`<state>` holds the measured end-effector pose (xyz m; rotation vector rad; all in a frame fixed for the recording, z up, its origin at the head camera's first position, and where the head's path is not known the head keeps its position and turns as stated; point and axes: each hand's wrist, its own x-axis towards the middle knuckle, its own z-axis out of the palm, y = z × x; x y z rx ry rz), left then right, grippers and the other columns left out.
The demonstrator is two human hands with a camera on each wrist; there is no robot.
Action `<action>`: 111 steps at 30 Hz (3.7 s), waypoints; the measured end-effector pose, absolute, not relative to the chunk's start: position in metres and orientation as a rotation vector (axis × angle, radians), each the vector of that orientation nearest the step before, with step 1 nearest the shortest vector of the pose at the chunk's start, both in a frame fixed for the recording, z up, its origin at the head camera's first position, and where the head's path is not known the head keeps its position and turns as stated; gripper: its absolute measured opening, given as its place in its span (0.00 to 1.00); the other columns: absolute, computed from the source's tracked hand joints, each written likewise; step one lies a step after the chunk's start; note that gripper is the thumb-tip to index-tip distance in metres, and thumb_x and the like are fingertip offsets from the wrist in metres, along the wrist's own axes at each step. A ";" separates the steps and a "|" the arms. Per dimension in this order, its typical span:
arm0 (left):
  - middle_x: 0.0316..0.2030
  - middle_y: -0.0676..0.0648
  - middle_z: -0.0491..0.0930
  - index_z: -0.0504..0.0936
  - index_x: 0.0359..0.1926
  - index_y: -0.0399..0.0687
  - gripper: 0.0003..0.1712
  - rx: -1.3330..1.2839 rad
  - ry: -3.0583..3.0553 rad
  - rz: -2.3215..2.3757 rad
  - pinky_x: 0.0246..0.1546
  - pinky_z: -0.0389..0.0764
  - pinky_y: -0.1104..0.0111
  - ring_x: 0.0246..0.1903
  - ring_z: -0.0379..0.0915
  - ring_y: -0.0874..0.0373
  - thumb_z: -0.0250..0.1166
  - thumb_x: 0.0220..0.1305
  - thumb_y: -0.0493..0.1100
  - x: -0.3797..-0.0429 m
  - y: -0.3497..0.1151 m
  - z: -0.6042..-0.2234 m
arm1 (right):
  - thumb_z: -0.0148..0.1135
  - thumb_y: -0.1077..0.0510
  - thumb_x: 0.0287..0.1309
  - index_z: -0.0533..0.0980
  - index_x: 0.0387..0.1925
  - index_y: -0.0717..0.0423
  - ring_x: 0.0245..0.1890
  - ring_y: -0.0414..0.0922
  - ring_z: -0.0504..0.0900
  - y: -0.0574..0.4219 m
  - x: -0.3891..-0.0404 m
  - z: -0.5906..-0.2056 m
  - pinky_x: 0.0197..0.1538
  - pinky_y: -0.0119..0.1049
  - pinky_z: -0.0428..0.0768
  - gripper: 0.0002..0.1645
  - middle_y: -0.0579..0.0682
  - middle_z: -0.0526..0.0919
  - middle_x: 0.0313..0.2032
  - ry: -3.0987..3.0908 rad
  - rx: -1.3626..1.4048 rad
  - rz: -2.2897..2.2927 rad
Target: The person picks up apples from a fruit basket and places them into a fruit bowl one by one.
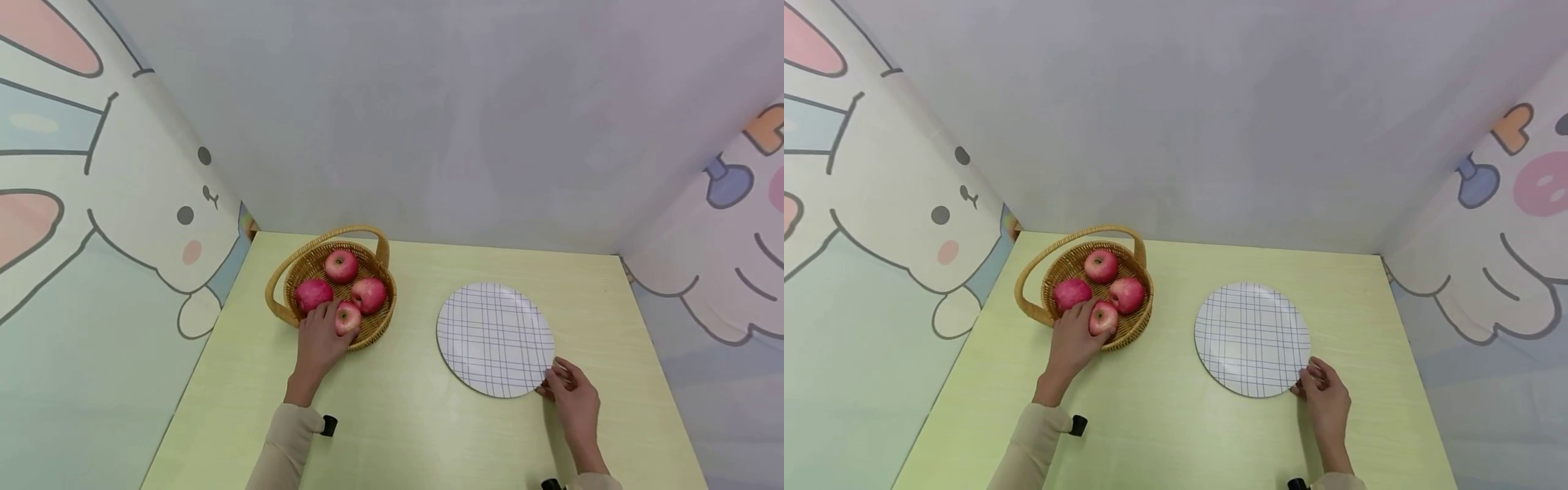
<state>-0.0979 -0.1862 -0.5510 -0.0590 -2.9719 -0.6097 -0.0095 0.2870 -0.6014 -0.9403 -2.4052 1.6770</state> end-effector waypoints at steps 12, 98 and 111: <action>0.57 0.36 0.80 0.76 0.65 0.45 0.39 -0.094 -2.900 -0.636 0.52 0.77 0.38 0.55 0.76 0.34 0.76 0.57 0.57 -0.099 -0.188 -0.554 | 0.64 0.65 0.69 0.74 0.69 0.61 0.31 0.25 0.82 0.282 -0.012 -0.602 0.35 0.28 0.87 0.28 0.30 0.78 0.37 -2.344 -0.967 1.685; 0.57 0.44 0.77 0.78 0.63 0.46 0.45 -0.494 -2.548 -1.062 0.58 0.79 0.52 0.60 0.71 0.48 0.85 0.46 0.56 -0.095 -0.087 -0.517 | 0.63 0.58 0.72 0.73 0.70 0.57 0.34 0.28 0.80 0.282 -0.010 -0.605 0.36 0.28 0.87 0.28 0.45 0.78 0.45 -2.400 -0.922 1.659; 0.59 0.46 0.76 0.77 0.66 0.49 0.45 -0.536 -2.621 -1.142 0.56 0.80 0.56 0.59 0.68 0.49 0.84 0.49 0.56 -0.094 -0.064 -0.519 | 0.62 0.61 0.71 0.73 0.69 0.60 0.32 0.26 0.77 0.286 -0.014 -0.598 0.33 0.26 0.86 0.28 0.57 0.80 0.52 -2.497 -0.901 1.542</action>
